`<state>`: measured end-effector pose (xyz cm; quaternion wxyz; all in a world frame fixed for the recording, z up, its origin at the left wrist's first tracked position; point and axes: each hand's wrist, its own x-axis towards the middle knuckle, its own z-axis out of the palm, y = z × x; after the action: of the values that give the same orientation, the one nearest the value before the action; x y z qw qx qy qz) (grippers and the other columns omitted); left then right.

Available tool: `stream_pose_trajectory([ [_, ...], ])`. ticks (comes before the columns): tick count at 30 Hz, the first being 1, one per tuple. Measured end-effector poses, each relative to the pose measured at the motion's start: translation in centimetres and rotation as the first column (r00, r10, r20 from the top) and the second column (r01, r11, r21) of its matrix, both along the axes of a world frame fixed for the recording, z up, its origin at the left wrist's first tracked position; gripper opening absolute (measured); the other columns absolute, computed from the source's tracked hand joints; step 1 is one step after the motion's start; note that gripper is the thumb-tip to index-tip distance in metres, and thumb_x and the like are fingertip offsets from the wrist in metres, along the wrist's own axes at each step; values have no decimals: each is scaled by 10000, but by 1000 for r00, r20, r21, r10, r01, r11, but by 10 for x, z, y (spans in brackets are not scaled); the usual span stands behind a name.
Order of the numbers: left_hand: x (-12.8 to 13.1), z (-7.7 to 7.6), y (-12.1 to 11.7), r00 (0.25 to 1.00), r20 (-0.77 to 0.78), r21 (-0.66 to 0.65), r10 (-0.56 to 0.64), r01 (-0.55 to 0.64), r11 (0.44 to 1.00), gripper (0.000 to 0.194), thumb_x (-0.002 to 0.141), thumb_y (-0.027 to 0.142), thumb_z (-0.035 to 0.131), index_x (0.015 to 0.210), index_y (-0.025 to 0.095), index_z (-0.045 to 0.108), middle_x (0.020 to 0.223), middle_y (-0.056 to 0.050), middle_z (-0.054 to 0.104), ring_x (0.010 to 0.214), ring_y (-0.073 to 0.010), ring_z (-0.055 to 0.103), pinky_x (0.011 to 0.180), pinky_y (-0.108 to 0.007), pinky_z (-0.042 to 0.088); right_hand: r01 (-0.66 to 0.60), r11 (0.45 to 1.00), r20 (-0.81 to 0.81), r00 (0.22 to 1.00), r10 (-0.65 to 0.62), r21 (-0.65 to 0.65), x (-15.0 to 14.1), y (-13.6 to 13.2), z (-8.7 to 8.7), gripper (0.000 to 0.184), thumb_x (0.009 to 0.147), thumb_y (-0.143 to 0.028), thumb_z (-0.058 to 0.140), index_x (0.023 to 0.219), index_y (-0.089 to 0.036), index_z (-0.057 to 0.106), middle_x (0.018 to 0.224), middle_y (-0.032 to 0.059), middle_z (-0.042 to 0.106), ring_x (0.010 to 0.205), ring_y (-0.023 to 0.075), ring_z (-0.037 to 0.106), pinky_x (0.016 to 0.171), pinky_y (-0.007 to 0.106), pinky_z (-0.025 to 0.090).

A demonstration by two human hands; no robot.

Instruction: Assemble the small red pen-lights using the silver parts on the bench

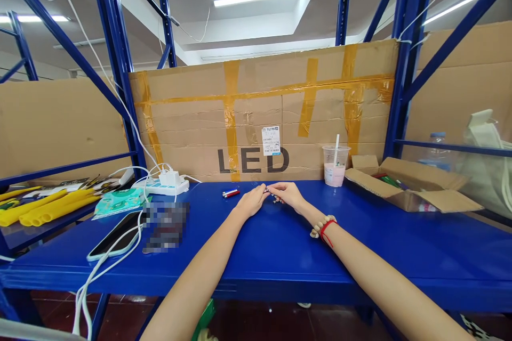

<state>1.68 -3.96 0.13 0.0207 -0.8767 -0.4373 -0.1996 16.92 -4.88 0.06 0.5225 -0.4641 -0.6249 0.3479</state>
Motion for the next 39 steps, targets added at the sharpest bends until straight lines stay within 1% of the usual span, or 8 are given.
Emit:
stream_pose_trajectory([
  [4,-1,0,1,999,-20,92,-35,37,995,302,947,323,217,1029,155,454,1092,-81,562,1013,-166,539,868,-263,414,-11,999,32,999,13,-43,9,1,3,355,619,-421,693,776,-102,684,527,-1,546,426,39,409,363,150,307],
  [9,0,6,-6,997,-71,155,-31,42,987,284,945,305,236,1070,183,461,1126,-67,559,1035,-167,532,870,-273,418,-59,998,131,990,61,-18,17,5,6,390,593,-489,687,669,-108,655,514,8,557,404,49,418,352,164,313],
  [14,2,13,-10,992,-123,224,-34,61,973,247,939,284,268,1020,188,481,1053,-59,587,1003,-172,545,821,-268,434,-197,974,272,949,161,112,23,6,13,382,646,-506,618,651,-124,610,567,17,590,397,66,460,375,186,355],
  [17,3,13,-8,982,-181,238,-49,93,967,229,932,263,289,1017,181,486,1030,-63,589,993,-178,547,807,-266,434,-232,948,457,883,111,217,27,4,15,326,724,-442,552,640,-134,617,526,0,563,395,70,473,420,187,371],
  [20,1,13,-5,976,-211,225,-53,101,969,235,929,251,284,1021,180,489,1008,-68,588,977,-179,551,807,-268,432,-254,936,536,839,87,245,26,1,13,342,780,-414,476,625,-141,611,531,0,566,398,74,483,449,191,380],
  [26,-4,15,-1,951,-289,195,-108,169,966,231,924,247,299,1009,189,506,1033,-65,584,993,-168,534,861,-276,408,-265,955,515,842,161,135,19,-4,9,402,775,-478,459,582,-142,563,466,-5,516,392,74,461,431,182,370],
  [33,-3,15,-3,935,-342,207,-93,172,963,235,927,253,312,1012,158,509,1031,-83,592,977,-186,547,834,-280,418,-303,953,337,895,291,-17,19,0,2,463,696,-594,512,593,-143,526,444,-26,448,396,83,468,382,182,364],
  [39,3,14,-10,983,-170,103,-71,90,991,224,933,282,308,1074,186,455,1093,-56,590,1017,-172,553,833,-266,431,-255,967,257,933,254,-29,19,-2,3,530,681,-661,496,611,-137,529,446,-26,446,387,77,461,368,175,353],
])
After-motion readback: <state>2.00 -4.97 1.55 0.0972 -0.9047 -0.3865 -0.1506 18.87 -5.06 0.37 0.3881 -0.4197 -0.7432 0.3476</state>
